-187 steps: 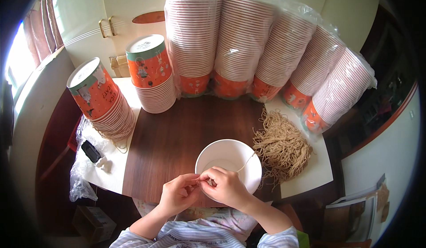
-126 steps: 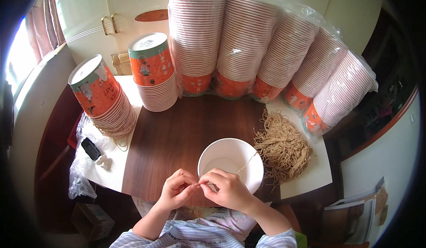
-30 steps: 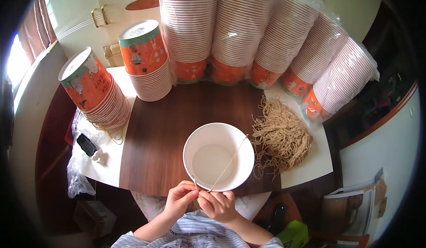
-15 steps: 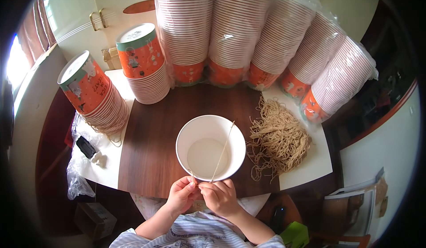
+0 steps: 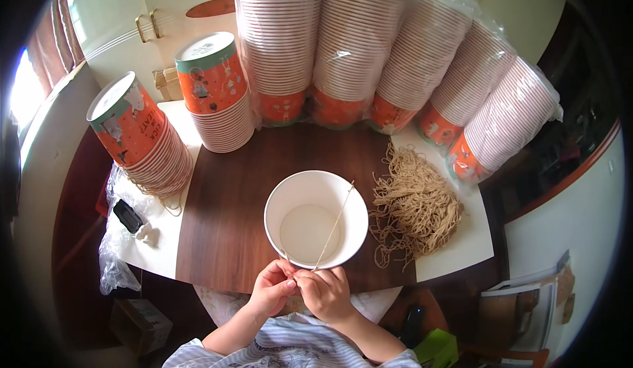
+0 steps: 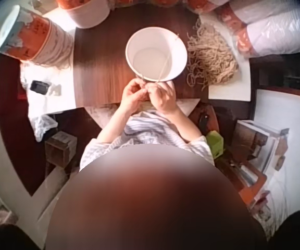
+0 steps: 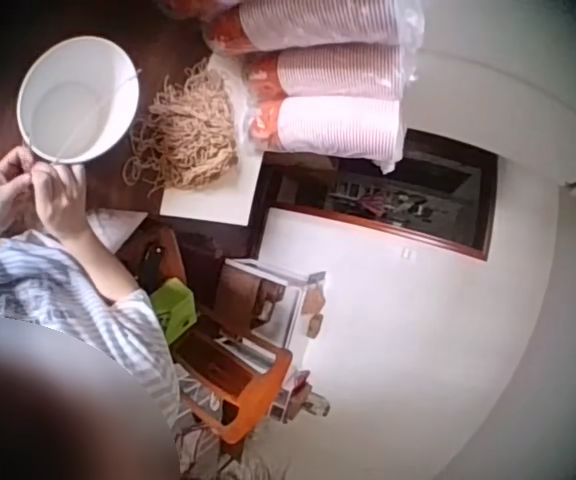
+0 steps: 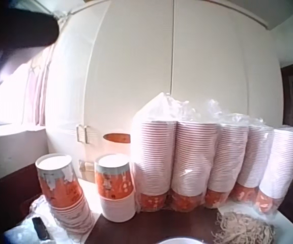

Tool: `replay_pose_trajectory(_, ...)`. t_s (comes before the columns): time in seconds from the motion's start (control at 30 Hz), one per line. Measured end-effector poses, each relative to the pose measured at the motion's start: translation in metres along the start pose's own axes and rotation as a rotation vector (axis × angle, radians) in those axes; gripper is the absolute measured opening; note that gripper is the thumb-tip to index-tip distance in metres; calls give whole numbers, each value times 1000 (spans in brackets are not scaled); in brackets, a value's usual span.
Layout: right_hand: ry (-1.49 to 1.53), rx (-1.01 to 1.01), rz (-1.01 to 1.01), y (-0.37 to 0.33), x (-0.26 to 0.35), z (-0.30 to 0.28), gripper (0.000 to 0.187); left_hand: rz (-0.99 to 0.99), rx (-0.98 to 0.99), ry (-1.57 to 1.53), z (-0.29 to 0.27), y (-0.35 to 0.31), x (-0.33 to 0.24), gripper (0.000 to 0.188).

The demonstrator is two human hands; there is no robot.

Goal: Attaching string handles to decorative paper buckets by threading and tying them.

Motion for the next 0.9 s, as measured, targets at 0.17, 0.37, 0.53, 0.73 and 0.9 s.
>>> replay_pose_trajectory(0.17,-20,-20,-12,-1,1,0,8,54,-64,128,-12,-3,2,9)
replay_pose_trajectory(0.37,-33,-29,-18,-2,1,1,8,-51,-148,0,-21,-7,10,5)
replay_pose_trajectory(0.53,-45,-27,-23,-3,3,0,8,-60,-193,-99,-22,-8,15,4)
replay_pose_trajectory(0.73,-29,34,-24,-1,5,-1,8,-50,-161,-137,-16,-3,7,1)
replay_pose_trajectory(0.9,-10,129,-56,-6,-9,-2,10,-92,-107,-102,-24,18,-22,5)
Point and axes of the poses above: each hand's wrist, its own y-axis towards the middle knuckle, its own z-axis out of the palm, x = y × z, the point moved 5 cm from there along y, towards the middle knuckle, and after that the axes turned 11 degrees about x, right-handed, at the moved point
